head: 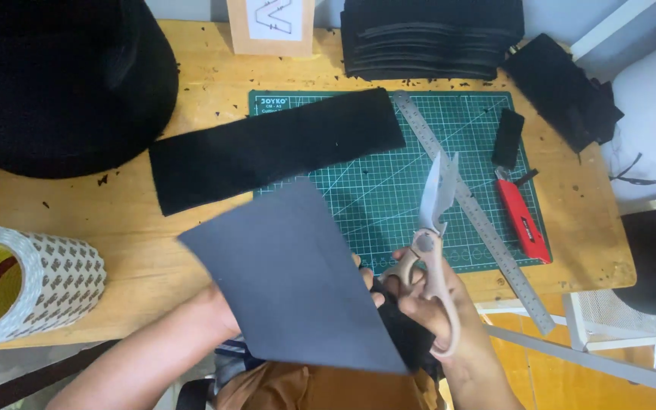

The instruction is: The person trims the edges of a black fabric piece using scissors, then folds it and aligns a metal ruler along its length. They use a red utility knife to cut the fabric along the ruler's edge on a green cutting mat.

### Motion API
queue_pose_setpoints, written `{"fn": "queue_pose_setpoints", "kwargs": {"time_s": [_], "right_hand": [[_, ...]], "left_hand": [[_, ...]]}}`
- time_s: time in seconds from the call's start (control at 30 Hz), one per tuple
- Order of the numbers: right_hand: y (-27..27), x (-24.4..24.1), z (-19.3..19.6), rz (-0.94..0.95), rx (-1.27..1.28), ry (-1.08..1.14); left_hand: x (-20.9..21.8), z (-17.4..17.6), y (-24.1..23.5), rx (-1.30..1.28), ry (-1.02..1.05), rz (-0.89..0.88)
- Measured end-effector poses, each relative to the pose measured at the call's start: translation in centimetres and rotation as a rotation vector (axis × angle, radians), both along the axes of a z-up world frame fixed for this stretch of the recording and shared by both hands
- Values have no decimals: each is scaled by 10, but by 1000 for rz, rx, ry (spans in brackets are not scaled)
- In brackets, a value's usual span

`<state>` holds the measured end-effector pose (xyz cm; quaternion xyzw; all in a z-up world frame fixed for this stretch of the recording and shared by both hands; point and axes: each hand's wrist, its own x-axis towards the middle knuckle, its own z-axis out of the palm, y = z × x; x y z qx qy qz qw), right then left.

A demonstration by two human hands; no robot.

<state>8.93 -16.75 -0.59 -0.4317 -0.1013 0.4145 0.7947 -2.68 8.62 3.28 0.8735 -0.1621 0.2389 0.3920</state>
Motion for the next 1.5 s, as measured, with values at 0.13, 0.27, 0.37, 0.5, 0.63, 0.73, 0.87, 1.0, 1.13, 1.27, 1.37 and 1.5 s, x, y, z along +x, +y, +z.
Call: {"fn": "queue_pose_setpoints", "kwargs": {"time_s": [0.13, 0.27, 0.37, 0.5, 0.63, 0.73, 0.87, 1.0, 1.13, 1.27, 1.37, 1.5], "right_hand": [[0, 0, -12, -121, -140, -140], [4, 5, -16, -237, -288, -229], [12, 6, -11, -312, -256, -228], [19, 8, -14, -375, -168, -231], [28, 10, -3, -419, -337, -253], [31, 14, 0, -418, -334, -297], [35, 17, -1, -433, -326, -329], [49, 18, -6, -506, -355, -379], [42, 21, -18, -470, -403, -393], [40, 21, -19, -436, -331, -345], [36, 24, -19, -409, -338, -346], [8, 28, -24, -191, -343, -201]], "left_hand": [[15, 1, 2, 44, 28, -91], [39, -7, -6, -146, 162, -91], [57, -4, -4, -678, 577, -76], [69, 9, 6, -603, 1052, -117], [79, 40, 5, -569, 1139, -84], [89, 50, 9, -310, 1139, -162], [99, 43, 7, -185, 1100, -24], [109, 39, 6, -140, 909, 18], [112, 44, 3, -164, 866, 80], [113, 44, -1, -196, 878, 69], [114, 32, 2, -236, 841, 36], [110, 22, 8, -326, 821, 39]]}}
